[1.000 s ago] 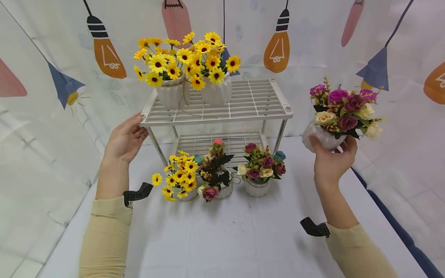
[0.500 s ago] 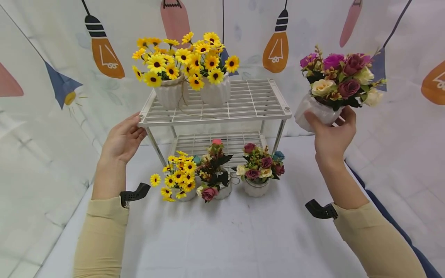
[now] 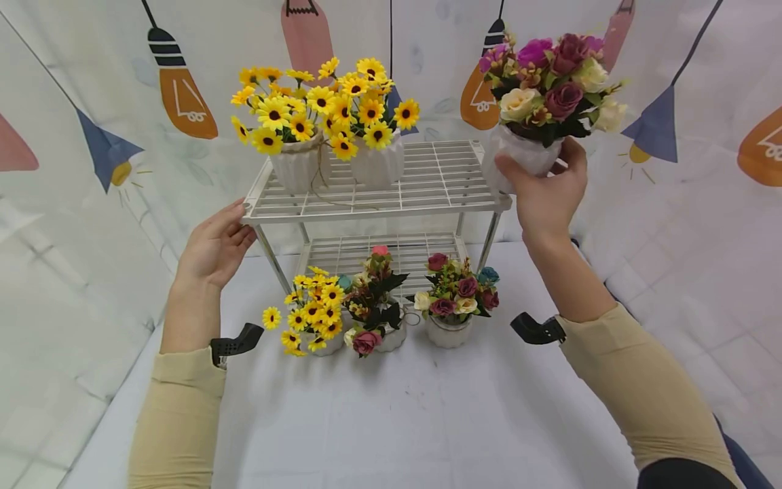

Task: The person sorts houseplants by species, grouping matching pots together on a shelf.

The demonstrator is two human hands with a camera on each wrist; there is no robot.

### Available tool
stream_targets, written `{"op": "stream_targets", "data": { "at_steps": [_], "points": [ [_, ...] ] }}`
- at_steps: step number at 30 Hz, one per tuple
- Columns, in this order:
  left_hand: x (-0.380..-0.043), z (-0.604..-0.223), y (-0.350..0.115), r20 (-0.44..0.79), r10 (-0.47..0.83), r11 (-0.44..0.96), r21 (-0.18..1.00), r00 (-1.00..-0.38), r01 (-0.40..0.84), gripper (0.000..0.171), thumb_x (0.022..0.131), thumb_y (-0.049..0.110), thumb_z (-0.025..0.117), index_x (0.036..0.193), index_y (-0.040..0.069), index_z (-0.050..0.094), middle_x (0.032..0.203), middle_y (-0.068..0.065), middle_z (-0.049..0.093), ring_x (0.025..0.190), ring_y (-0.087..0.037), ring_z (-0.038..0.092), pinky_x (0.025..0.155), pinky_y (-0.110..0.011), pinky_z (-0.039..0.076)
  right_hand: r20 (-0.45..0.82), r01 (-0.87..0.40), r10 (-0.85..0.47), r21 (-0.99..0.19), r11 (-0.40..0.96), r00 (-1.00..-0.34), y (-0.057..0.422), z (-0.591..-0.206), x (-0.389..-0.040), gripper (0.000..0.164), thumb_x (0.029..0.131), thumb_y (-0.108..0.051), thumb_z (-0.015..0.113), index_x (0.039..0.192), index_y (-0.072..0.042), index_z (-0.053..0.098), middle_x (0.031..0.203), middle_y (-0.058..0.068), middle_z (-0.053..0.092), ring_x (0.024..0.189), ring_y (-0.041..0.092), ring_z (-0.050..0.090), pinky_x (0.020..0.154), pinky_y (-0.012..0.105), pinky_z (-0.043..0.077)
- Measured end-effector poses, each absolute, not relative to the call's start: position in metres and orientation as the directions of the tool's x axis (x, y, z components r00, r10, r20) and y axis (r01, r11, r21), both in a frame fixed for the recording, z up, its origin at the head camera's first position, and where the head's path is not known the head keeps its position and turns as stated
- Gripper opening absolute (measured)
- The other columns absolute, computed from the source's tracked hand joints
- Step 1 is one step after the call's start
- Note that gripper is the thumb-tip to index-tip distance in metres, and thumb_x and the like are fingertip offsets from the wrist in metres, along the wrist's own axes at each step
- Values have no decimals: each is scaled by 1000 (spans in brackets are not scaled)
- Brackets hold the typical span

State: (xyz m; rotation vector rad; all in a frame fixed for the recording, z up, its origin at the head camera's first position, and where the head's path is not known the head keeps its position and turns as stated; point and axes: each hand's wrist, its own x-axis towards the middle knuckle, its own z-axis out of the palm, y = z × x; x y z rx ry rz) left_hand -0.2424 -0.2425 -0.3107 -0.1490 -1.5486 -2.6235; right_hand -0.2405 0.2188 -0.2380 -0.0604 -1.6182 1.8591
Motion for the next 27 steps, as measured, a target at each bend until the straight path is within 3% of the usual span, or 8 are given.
{"op": "stream_targets", "data": {
  "at_steps": [7, 15, 27],
  "points": [
    [-243, -311, -243, 129, -24, -476, 870, -991, 125, 40, 101, 12, 68, 137, 1, 55, 133, -12, 58, 114, -19, 57, 99, -27, 42, 278, -321, 403, -946, -42, -872, 201, -230, -259, 85, 75, -10, 94, 144, -9, 45, 133, 3, 46, 125, 20, 54, 104, 34, 47],
    [-244, -310, -242, 124, -21, -474, 872, -992, 120, 52, 102, 12, 67, 147, -3, 46, 133, -11, 59, 117, -19, 56, 101, -28, 40, 251, -255, 361, -966, 36, -898, 186, -224, -278, 86, 76, -9, 93, 146, -9, 43, 136, 3, 46, 126, 18, 51, 102, 31, 47],
    [-243, -311, -243, 130, -6, -506, 854, -991, 115, 30, 103, 9, 65, 131, 4, 59, 121, -8, 66, 109, -18, 58, 95, -27, 44, 192, -143, 296, -973, 181, -936, 159, -222, -297, 90, 83, -15, 88, 155, -12, 35, 153, 4, 43, 137, 17, 42, 109, 27, 39]
  ]
}}
